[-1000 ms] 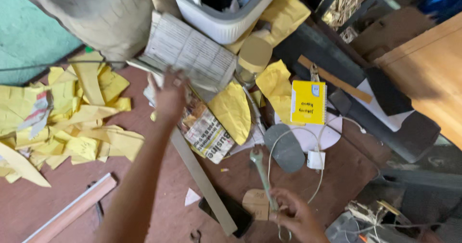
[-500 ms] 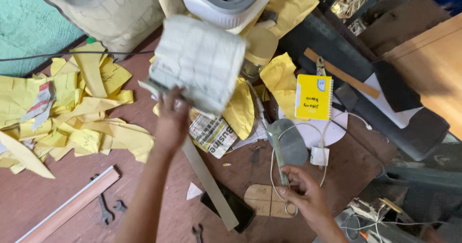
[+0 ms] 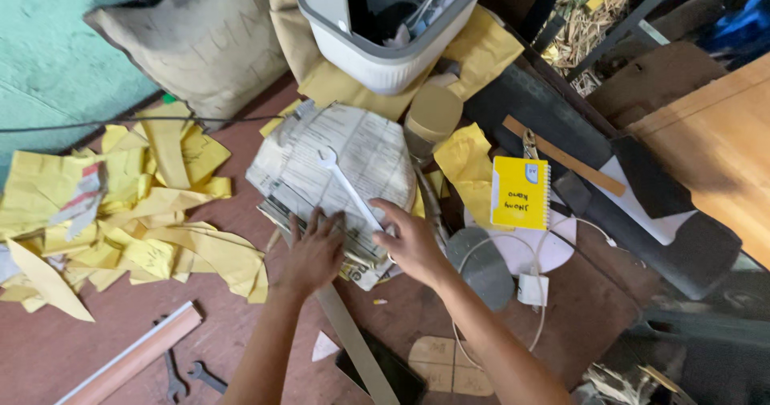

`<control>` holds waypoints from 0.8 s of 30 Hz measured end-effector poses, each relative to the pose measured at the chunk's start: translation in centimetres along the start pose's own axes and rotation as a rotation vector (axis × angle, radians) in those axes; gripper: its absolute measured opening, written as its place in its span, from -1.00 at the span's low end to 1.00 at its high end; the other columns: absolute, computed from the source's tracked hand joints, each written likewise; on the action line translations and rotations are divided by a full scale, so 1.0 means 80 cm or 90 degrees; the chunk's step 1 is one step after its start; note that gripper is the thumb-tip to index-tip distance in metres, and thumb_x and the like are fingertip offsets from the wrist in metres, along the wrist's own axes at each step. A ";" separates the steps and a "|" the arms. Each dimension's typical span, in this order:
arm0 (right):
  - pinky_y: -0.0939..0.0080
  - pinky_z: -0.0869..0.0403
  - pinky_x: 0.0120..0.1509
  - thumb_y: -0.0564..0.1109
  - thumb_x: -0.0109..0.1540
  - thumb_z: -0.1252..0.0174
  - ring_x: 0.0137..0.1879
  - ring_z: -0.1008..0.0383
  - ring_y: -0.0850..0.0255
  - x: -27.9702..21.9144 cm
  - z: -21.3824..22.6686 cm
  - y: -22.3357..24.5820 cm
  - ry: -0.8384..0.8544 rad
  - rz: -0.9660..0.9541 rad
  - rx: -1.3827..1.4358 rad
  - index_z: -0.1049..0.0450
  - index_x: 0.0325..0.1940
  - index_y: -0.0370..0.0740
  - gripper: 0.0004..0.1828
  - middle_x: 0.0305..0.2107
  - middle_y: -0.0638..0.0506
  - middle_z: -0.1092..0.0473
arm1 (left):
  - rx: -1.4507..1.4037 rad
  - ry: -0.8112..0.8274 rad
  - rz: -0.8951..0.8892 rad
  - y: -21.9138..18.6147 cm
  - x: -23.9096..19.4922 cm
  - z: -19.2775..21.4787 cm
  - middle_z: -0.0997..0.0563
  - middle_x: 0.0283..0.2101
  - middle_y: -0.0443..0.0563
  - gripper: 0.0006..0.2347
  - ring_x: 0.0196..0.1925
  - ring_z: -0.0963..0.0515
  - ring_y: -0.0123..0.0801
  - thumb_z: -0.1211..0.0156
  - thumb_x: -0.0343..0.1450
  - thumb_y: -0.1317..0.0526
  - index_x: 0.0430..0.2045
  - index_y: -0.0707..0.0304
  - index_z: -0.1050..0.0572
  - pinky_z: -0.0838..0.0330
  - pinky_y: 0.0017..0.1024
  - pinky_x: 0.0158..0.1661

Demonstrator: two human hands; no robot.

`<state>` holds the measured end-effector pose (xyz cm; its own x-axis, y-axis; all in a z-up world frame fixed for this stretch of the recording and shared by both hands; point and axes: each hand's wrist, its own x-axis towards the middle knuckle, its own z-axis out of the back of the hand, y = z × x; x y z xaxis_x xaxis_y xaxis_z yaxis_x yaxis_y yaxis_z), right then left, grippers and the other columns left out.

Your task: The person uses shears to cut yellow paper along pre-drawn curved and straight lines on a wooden workbench. After cutting, the person stacks the cut pieces and scrap pieces, then briefly handles a newspaper and a small notebook.

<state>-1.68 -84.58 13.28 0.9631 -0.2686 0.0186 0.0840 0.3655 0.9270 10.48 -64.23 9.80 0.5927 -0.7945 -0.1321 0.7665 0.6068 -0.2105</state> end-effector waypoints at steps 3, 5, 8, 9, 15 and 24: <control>0.22 -0.55 -0.10 -0.19 0.21 -0.28 -0.18 -0.56 0.21 0.053 -0.040 -0.021 -0.032 0.043 0.001 -0.48 0.21 -0.20 -0.54 -0.13 -0.04 -0.55 | 0.018 0.044 0.029 0.004 -0.015 0.017 -0.22 0.43 -0.02 -0.73 0.53 -0.04 0.07 -0.12 0.35 0.17 -0.08 0.09 -0.51 0.21 0.44 0.35; 0.17 -0.56 -0.06 -0.22 0.21 -0.26 -0.14 -0.58 0.15 0.065 -0.049 -0.042 -0.091 0.066 -0.076 -0.52 0.14 -0.21 -0.61 -0.10 -0.05 -0.54 | -0.020 -0.017 0.031 0.005 -0.010 0.020 -0.21 0.43 0.02 -0.68 0.53 -0.06 0.04 -0.12 0.31 0.21 -0.04 0.06 -0.50 0.18 0.42 0.34; 0.07 -0.54 -0.06 -0.30 0.20 -0.23 -0.13 -0.55 0.00 0.061 -0.062 -0.061 -0.150 0.134 -0.220 -0.54 0.07 -0.26 -0.66 -0.13 -0.13 -0.48 | -0.028 -0.242 0.131 0.002 -0.005 0.015 -0.21 0.48 0.09 -0.61 0.60 -0.09 0.04 -0.02 0.44 0.19 0.21 0.03 -0.39 0.13 0.38 0.47; 0.06 -0.53 -0.13 -0.28 0.19 -0.24 -0.18 -0.55 0.00 0.056 -0.065 -0.062 -0.140 0.096 -0.262 -0.55 0.04 -0.25 -0.68 -0.15 -0.14 -0.45 | -0.025 -0.236 0.141 0.000 -0.003 0.010 -0.18 0.47 0.15 -0.57 0.57 -0.05 0.11 -0.04 0.43 0.13 0.25 -0.01 -0.34 0.17 0.41 0.41; 0.07 -0.52 -0.19 -0.26 0.22 -0.23 -0.25 -0.55 0.02 0.003 -0.055 -0.036 -0.170 0.037 -0.236 -0.55 0.04 -0.24 -0.71 -0.27 -0.11 -0.41 | 0.024 -0.092 0.171 -0.017 0.018 -0.013 -0.06 0.49 0.11 -0.41 0.52 0.12 0.20 -0.08 0.40 -0.13 0.38 -0.27 -0.13 0.36 0.55 0.24; 0.14 -0.51 -0.16 -0.18 0.25 -0.23 -0.27 -0.54 0.11 -0.126 -0.039 -0.065 -0.186 -0.109 -0.100 -0.55 0.07 -0.22 -0.70 -0.23 -0.05 -0.55 | -0.031 -0.199 0.210 -0.034 -0.024 -0.035 -0.07 0.54 0.22 -0.43 0.58 0.09 0.12 -0.04 0.48 -0.14 0.42 -0.12 -0.19 0.37 0.44 0.38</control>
<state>-11.05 -80.97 7.07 0.8195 -0.5731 -0.0045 0.2980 0.4195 0.8574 6.57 -64.40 7.94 0.8549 -0.5095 0.0975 0.5164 0.8182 -0.2527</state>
